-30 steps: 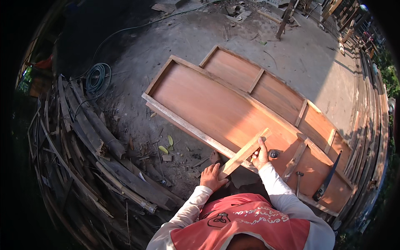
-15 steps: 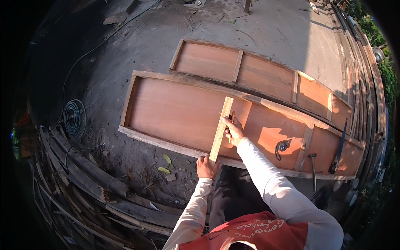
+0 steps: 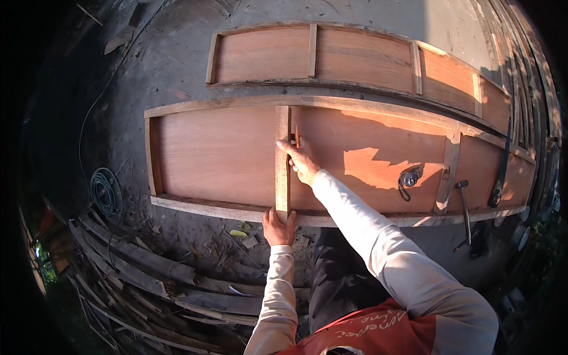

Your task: The person saws through a piece of wood using a handsaw, then uses a hammer to drive a nail into a wooden frame, and finally marks a piece of wood with a pencil.

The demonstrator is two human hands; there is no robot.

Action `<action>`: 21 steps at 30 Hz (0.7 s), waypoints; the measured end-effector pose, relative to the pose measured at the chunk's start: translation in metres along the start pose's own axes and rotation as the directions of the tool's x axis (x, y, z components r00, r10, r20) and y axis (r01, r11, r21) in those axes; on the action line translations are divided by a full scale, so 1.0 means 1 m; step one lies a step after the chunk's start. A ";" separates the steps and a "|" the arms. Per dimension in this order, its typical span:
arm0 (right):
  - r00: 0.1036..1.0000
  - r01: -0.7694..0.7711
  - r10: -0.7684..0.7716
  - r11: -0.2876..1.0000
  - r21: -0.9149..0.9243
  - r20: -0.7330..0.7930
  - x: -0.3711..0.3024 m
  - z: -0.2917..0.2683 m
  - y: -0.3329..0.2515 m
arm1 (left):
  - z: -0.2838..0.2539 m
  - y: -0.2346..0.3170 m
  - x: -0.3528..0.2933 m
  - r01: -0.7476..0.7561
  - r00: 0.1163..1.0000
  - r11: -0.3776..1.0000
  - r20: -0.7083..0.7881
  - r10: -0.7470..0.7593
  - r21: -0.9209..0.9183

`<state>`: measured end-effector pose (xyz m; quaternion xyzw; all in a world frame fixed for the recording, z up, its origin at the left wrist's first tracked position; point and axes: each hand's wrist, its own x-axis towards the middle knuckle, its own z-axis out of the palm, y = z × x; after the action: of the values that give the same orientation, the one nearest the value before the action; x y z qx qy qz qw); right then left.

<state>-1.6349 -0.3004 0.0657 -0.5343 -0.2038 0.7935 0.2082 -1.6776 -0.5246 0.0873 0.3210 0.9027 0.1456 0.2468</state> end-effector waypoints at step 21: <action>0.987 0.119 -0.128 0.988 0.098 0.093 0.077 -0.124 -0.030 | 0.118 0.080 0.020 -0.027 0.999 0.999 -0.020 0.028 0.044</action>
<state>-1.5426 -0.2211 -0.0194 -0.4703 -0.2099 0.8132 0.2711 -1.5867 -0.4392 0.0156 0.3371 0.9037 0.1324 0.2285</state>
